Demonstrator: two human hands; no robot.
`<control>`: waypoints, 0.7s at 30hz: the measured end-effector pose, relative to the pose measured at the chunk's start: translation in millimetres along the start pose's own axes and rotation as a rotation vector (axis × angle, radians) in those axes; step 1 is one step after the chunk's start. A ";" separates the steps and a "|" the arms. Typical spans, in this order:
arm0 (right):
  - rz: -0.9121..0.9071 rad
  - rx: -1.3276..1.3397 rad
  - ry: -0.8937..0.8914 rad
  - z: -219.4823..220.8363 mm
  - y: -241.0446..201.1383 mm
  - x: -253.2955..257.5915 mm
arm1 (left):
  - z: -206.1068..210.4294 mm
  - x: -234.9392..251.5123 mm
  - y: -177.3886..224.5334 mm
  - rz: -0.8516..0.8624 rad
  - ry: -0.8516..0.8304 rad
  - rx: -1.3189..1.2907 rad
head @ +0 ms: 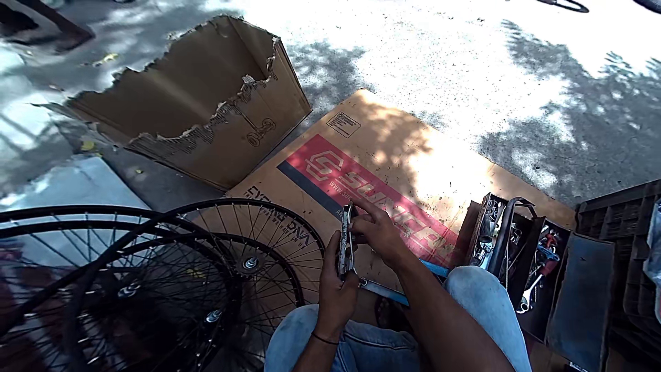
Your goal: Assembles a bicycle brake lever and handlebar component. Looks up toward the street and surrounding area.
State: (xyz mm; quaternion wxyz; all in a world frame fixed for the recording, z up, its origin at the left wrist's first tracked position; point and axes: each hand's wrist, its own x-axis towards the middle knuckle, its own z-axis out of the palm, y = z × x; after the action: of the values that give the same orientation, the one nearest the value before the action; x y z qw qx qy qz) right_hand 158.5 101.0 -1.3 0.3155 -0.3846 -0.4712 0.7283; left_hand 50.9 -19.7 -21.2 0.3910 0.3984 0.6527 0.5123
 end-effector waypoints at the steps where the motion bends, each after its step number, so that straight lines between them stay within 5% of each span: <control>1: 0.004 0.005 0.013 0.1 0.2 0.9 | -0.2 0.4 -0.5 0.009 -0.004 -0.009; 7: -0.060 0.069 0.162 2.2 14.7 -6.9 | -3.8 5.1 -2.8 -0.021 -0.082 -0.101; 21: -0.040 -0.033 0.059 -11.7 9.9 1.6 | 4.7 5.7 -10.8 0.026 -0.007 -0.094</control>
State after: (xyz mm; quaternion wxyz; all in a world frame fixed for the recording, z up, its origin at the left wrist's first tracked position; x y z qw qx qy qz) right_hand 166.8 103.9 -14.0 0.3374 -0.4016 -0.4813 0.7023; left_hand 51.7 -14.5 -33.2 0.4050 0.3898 0.6212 0.5460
